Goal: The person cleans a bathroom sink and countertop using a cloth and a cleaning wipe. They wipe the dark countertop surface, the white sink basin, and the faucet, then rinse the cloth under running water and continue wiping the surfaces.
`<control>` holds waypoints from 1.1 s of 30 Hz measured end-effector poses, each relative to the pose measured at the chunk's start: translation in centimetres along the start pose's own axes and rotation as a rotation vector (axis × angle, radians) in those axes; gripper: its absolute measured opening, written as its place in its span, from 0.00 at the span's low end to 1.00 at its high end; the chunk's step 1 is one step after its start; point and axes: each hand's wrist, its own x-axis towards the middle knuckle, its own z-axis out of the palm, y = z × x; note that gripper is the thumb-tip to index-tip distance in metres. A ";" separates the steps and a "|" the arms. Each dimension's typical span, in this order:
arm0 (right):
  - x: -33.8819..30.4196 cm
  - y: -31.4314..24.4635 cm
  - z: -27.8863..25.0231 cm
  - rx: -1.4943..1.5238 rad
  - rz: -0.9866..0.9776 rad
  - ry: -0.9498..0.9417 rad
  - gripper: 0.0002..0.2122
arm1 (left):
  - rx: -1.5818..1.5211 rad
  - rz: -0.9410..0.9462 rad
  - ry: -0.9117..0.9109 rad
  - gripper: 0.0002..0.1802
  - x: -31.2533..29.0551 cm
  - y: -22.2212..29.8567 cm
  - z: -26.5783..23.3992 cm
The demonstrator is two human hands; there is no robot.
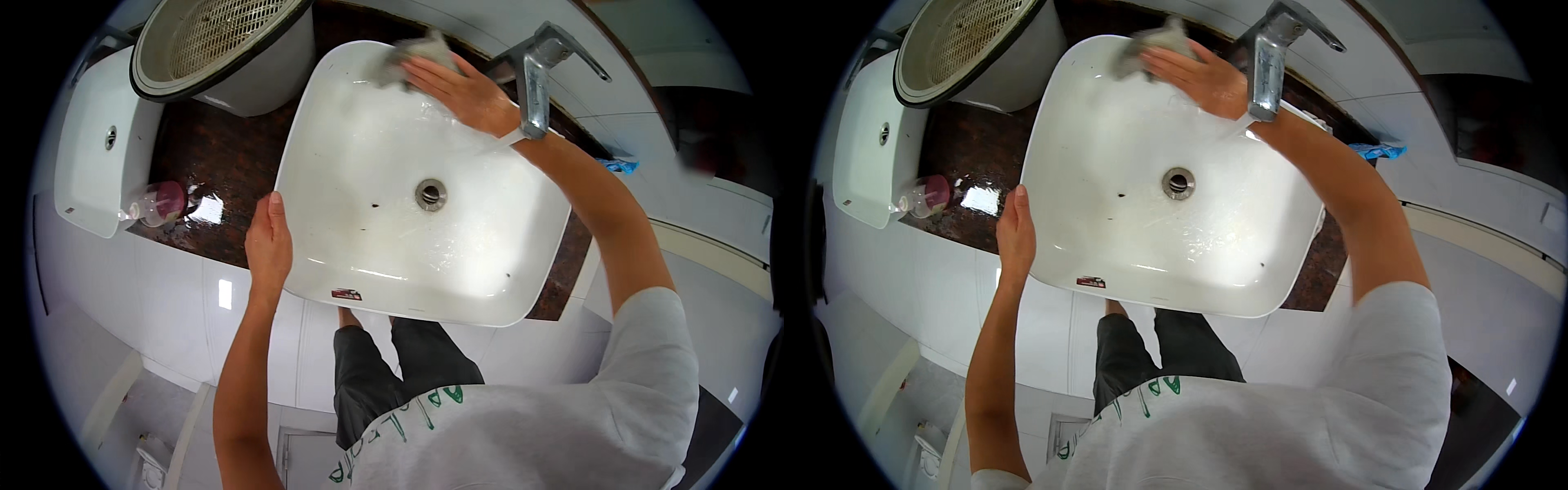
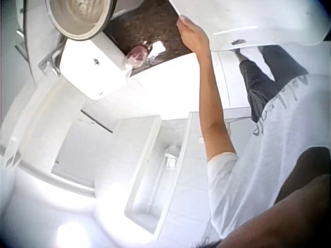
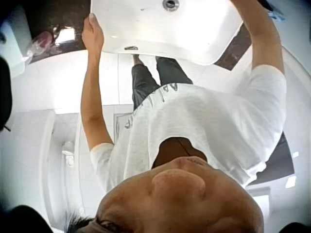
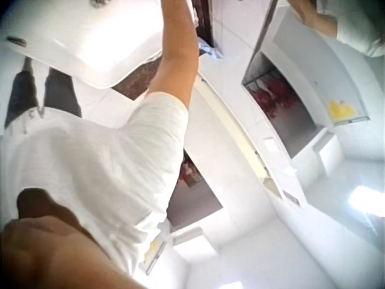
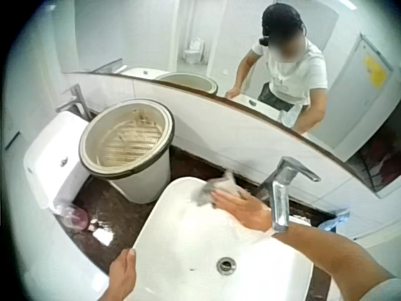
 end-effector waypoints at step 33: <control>-24.4 -19.1 -10.9 0.388 0.305 -1.021 0.21 | 0.068 0.023 -0.009 0.33 -0.1 -0.2 0.3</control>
